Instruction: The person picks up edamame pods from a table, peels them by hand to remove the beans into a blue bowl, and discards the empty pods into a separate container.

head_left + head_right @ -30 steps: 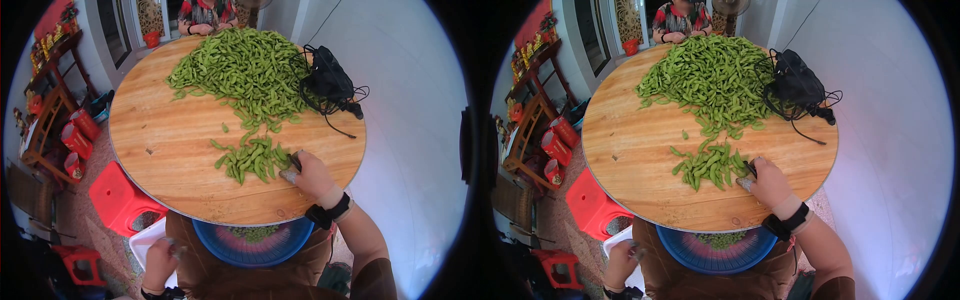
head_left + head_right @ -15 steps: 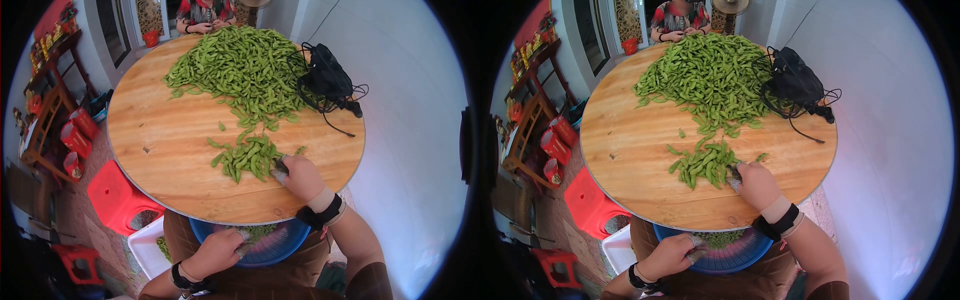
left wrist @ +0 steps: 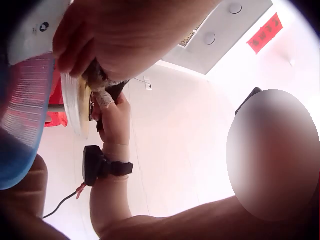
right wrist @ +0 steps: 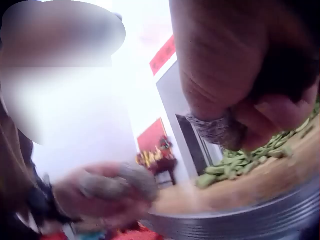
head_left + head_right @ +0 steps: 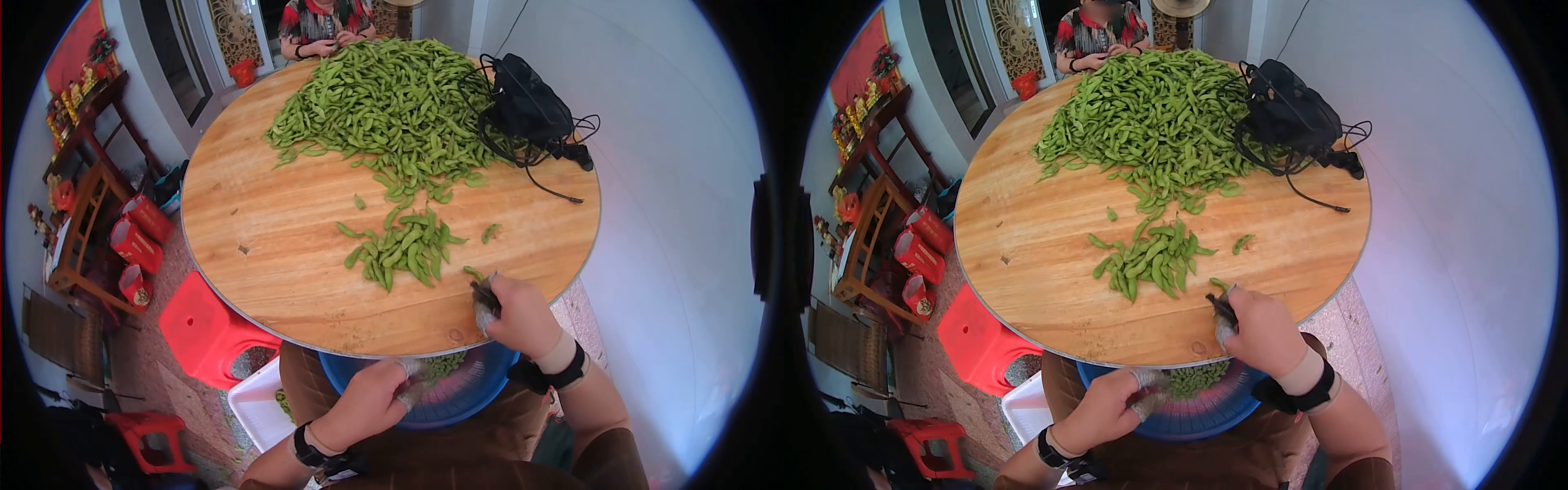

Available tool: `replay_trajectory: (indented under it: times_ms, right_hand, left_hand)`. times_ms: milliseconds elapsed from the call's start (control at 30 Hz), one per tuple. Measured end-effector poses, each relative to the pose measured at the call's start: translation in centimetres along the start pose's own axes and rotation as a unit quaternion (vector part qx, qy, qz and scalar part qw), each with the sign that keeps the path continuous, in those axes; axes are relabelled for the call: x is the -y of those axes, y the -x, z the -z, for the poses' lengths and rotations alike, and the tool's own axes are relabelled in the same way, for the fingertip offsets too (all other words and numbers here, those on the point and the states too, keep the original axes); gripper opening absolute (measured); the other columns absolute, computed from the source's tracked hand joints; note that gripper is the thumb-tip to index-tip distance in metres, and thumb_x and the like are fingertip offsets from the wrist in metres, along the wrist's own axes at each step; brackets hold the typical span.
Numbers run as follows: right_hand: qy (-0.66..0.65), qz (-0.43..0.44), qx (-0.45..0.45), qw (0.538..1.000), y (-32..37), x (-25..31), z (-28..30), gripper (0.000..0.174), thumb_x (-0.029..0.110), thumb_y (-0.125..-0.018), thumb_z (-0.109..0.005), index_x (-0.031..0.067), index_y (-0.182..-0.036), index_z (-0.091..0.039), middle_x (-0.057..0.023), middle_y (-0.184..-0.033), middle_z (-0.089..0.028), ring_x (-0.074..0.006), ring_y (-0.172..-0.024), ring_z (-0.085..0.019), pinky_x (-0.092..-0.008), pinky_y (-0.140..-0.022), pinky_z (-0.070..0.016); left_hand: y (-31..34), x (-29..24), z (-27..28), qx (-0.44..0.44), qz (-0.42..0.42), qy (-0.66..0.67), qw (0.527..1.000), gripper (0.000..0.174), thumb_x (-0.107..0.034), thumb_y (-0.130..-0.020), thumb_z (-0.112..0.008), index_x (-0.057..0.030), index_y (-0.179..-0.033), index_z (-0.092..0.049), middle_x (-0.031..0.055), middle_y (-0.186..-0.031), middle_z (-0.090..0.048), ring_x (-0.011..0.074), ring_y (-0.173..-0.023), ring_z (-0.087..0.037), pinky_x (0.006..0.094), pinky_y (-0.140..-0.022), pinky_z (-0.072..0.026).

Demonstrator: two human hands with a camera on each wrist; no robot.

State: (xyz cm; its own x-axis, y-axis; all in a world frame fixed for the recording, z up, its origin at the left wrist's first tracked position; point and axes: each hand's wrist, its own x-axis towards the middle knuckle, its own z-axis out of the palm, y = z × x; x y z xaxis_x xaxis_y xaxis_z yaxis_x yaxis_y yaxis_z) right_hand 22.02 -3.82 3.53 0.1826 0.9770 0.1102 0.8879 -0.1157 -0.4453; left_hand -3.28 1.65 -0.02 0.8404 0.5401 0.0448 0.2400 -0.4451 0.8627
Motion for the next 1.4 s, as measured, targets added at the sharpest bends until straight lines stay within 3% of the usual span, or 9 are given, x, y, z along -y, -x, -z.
replay_trajectory:
  times_ms: [267,400,467,567,800,1067,1167,1333,1400]
  right_hand:
    - [-0.394,0.05,0.158,0.904,4.1,1.3,0.3,0.03,0.016,-0.083,-0.069,0.0016,-0.108,-0.058,-0.0021,-0.085,-0.06,-0.0075,-0.079,-0.053,-0.0246,-0.07,-0.0459]
    - [-0.341,0.01,0.088,0.936,5.3,1.1,-0.9,0.031,0.015,-0.086,-0.065,0.0019,-0.113,-0.055,-0.0019,-0.081,-0.06,-0.0095,-0.075,-0.056,-0.0257,-0.067,-0.0472]
    - [-0.362,-0.014,0.12,0.924,6.0,1.2,-1.0,0.046,0.007,-0.078,-0.064,0.0029,-0.121,-0.048,-0.0182,-0.088,-0.063,-0.0325,-0.083,-0.065,-0.0372,-0.071,-0.0501]
    - [-0.356,-0.052,0.198,0.912,6.4,1.9,-0.5,0.049,0.005,-0.076,-0.06,0.0031,-0.123,-0.047,-0.0195,-0.087,-0.063,-0.0377,-0.089,-0.064,-0.0412,-0.072,-0.0502]
    - [-0.336,0.065,0.107,0.934,7.1,0.7,-2.1,0.039,0.006,-0.08,-0.057,0.0034,-0.118,-0.049,-0.0149,-0.083,-0.064,-0.0309,-0.076,-0.067,-0.0374,-0.067,-0.0512]
    - [-0.567,-0.127,0.317,0.749,6.6,0.7,-0.8,0.035,0.005,-0.085,-0.054,0.0036,-0.12,-0.05,-0.0082,-0.084,-0.063,-0.0213,-0.074,-0.064,-0.0324,-0.068,-0.0503]
    - [-0.428,0.043,0.119,0.895,7.0,1.1,-3.2,0.035,0.004,-0.085,-0.055,0.0034,-0.12,-0.051,-0.0111,-0.086,-0.062,-0.026,-0.078,-0.063,-0.0357,-0.071,-0.05]
    - [-0.393,0.035,0.115,0.912,7.6,0.7,-5.2,0.04,0.005,-0.085,-0.054,0.003,-0.124,-0.05,-0.0144,-0.097,-0.062,-0.0283,-0.09,-0.063,-0.036,-0.079,-0.0485]
    - [-0.444,0.037,0.109,0.889,7.7,0.9,-5.1,0.041,0.005,-0.085,-0.055,0.0035,-0.126,-0.05,-0.0145,-0.098,-0.062,-0.0276,-0.093,-0.063,-0.0352,-0.08,-0.0482]
  left_hand:
    - [-3.0,-1.1,-2.3,0.05,-0.093,0.072,0.992,0.033,-0.005,-0.082,-0.058,-0.0011,-0.114,-0.057,0.0146,-0.088,-0.062,0.0283,-0.077,-0.061,0.034,-0.069,-0.0495]
    - [-2.6,-2.5,-2.0,0.042,0.082,0.273,0.958,0.017,-0.012,-0.096,-0.049,-0.0033,-0.108,-0.058,0.0004,-0.074,-0.053,0.0101,-0.065,-0.05,0.0228,-0.062,-0.0419]
    - [-2.2,-1.5,-2.6,0.027,0.092,0.297,0.95,0.015,-0.012,-0.097,-0.048,-0.0034,-0.104,-0.058,-0.0007,-0.074,-0.052,0.0081,-0.065,-0.049,0.0221,-0.061,-0.0413]
    - [-2.2,-1.5,-3.1,0.009,0.106,0.315,0.943,0.013,-0.011,-0.097,-0.048,-0.0031,-0.099,-0.058,-0.0013,-0.075,-0.052,0.0067,-0.066,-0.049,0.0216,-0.061,-0.0406]
    - [-2.5,-0.6,-3.4,-0.074,-0.082,-0.021,0.994,0.015,-0.009,-0.092,-0.054,-0.0031,-0.104,-0.059,-0.0012,-0.074,-0.052,0.0077,-0.067,-0.051,0.0226,-0.061,-0.0415]
    - [-1.6,-1.1,-2.9,0.012,0.054,0.172,0.983,0.021,-0.006,-0.087,-0.057,-0.0025,-0.107,-0.06,0.0096,-0.087,-0.058,0.0199,-0.074,-0.057,0.0284,-0.065,-0.0458]
    - [-1.5,-1.1,-3.0,-0.035,-0.014,-0.074,0.997,0.022,-0.006,-0.083,-0.06,-0.0024,-0.105,-0.061,0.0169,-0.094,-0.06,0.0285,-0.08,-0.06,0.0319,-0.068,-0.048]
    - [-1.2,-0.5,-2.9,-0.075,-0.133,-0.304,0.94,0.013,-0.006,-0.086,-0.06,-0.0006,-0.097,-0.061,0.0151,-0.082,-0.059,0.0227,-0.067,-0.057,0.0322,-0.059,-0.0471]
    - [-0.6,0.0,-2.7,0.055,0.146,0.261,0.953,0.015,-0.009,-0.091,-0.055,0.0007,-0.102,-0.059,0.0089,-0.072,-0.053,0.0187,-0.059,-0.052,0.0313,-0.055,-0.0443]
